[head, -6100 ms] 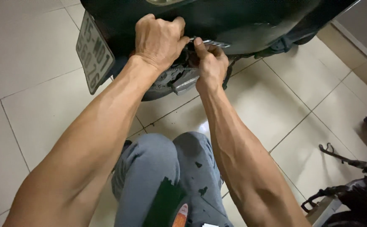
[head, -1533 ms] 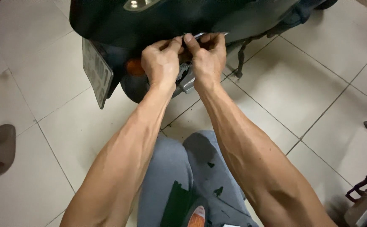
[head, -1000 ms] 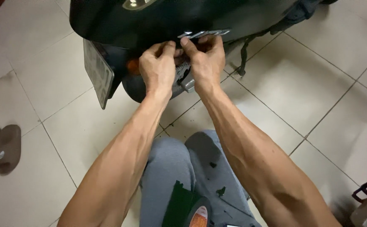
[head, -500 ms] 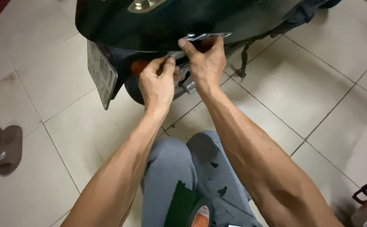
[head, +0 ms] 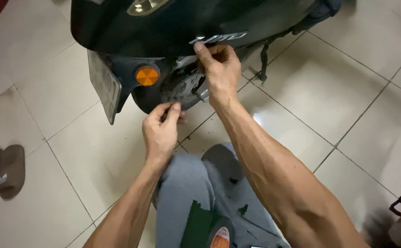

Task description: The person peels a small sticker from its backing and applies it to the rear side panel of a dark green scooter. They smooth the sticker with their fingers, then handle a roll of green tape and a small white object before returning to the scooter to press the sticker firmly.

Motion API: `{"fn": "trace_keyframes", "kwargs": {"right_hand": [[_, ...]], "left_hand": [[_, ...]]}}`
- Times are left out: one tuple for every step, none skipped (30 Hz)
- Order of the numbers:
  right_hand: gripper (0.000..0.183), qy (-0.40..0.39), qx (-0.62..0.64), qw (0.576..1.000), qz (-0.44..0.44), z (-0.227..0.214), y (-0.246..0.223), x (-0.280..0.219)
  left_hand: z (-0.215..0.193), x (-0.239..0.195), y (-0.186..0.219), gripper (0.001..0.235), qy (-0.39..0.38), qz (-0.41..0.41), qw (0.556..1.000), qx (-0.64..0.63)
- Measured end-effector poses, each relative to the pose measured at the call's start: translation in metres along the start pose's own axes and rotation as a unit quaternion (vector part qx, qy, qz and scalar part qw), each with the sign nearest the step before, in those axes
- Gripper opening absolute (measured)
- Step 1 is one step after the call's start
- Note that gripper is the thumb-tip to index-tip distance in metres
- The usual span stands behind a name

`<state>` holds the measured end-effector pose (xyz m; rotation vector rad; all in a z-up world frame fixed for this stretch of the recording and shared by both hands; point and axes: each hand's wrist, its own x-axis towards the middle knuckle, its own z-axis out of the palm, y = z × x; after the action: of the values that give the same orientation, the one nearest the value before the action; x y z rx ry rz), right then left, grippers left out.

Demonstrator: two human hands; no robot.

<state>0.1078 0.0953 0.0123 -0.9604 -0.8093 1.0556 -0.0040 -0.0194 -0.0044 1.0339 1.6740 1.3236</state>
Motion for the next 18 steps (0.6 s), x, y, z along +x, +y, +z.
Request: {"fn": "trace_keyframes", "kwargs": {"right_hand": [[0.030, 0.001, 0.000, 1.000, -0.001, -0.001, -0.004, -0.002], [0.029, -0.010, -0.049, 0.999, -0.005, -0.003, -0.008, -0.004], [0.028, -0.022, -0.097, 0.995, -0.008, -0.003, -0.011, -0.007], [0.028, -0.022, -0.097, 0.995, -0.008, -0.001, -0.008, -0.003], [0.030, -0.004, -0.081, 0.997, -0.007, 0.000, -0.005, 0.000], [0.034, 0.014, -0.066, 0.998, -0.006, 0.001, -0.001, 0.003], [0.034, 0.013, -0.065, 0.998, -0.006, 0.001, -0.004, 0.001], [0.033, 0.014, -0.066, 0.998, 0.019, 0.002, -0.008, -0.001], [0.033, 0.015, -0.067, 0.997, 0.043, 0.003, -0.011, -0.003], [0.033, 0.014, -0.065, 0.997, 0.043, 0.002, -0.010, -0.002], [0.035, 0.012, -0.067, 0.997, 0.034, 0.001, -0.008, -0.001], [0.036, 0.009, -0.069, 0.997, 0.026, -0.001, -0.006, 0.000], [0.036, 0.010, -0.070, 0.997, 0.026, -0.005, -0.008, -0.003], [0.033, -0.042, -0.134, 0.990, 0.008, -0.010, -0.010, -0.005], [0.040, -0.093, -0.196, 0.976, -0.013, -0.014, -0.012, -0.007], [0.040, -0.091, -0.197, 0.976, -0.013, -0.016, -0.022, -0.017], [0.032, -0.120, -0.216, 0.965, -0.086, -0.018, -0.032, -0.027], [0.025, -0.149, -0.235, 0.948, -0.157, -0.020, -0.042, -0.038]], "left_hand": [[0.000, -0.002, -0.004, 0.022, -0.001, 0.001, 1.000, 0.000], [-0.001, -0.003, -0.009, 0.022, -0.008, -0.002, 1.000, -0.002], [-0.002, -0.005, -0.013, 0.023, -0.014, -0.005, 1.000, -0.003], [-0.001, -0.006, -0.012, 0.023, -0.015, -0.004, 1.000, -0.002], [0.000, -0.008, -0.012, 0.022, -0.004, -0.011, 1.000, -0.010], [0.000, -0.011, -0.011, 0.020, 0.008, -0.017, 1.000, -0.017], [-0.001, -0.012, -0.014, 0.020, 0.008, -0.017, 1.000, -0.017], [-0.002, -0.012, -0.018, 0.023, 0.006, 0.026, 0.999, 0.030], [-0.003, -0.013, -0.021, 0.026, 0.003, 0.070, 0.995, 0.077], [-0.004, -0.015, -0.021, 0.026, 0.004, 0.071, 0.994, 0.078], [-0.004, -0.016, -0.020, 0.027, 0.011, 0.084, 0.992, 0.093], [-0.004, -0.016, -0.021, 0.029, 0.018, 0.096, 0.989, 0.108], [-0.006, -0.017, -0.024, 0.029, 0.016, 0.096, 0.989, 0.108], [-0.009, -0.018, -0.027, 0.030, 0.005, 0.155, 0.981, 0.115], [-0.010, -0.017, -0.030, 0.030, -0.007, 0.214, 0.969, 0.120], [-0.011, -0.022, -0.019, 0.030, -0.009, 0.215, 0.969, 0.119], [-0.010, -0.027, -0.009, 0.024, 0.009, 0.283, 0.954, 0.100], [-0.010, -0.031, 0.001, 0.019, 0.027, 0.350, 0.933, 0.081]]}}
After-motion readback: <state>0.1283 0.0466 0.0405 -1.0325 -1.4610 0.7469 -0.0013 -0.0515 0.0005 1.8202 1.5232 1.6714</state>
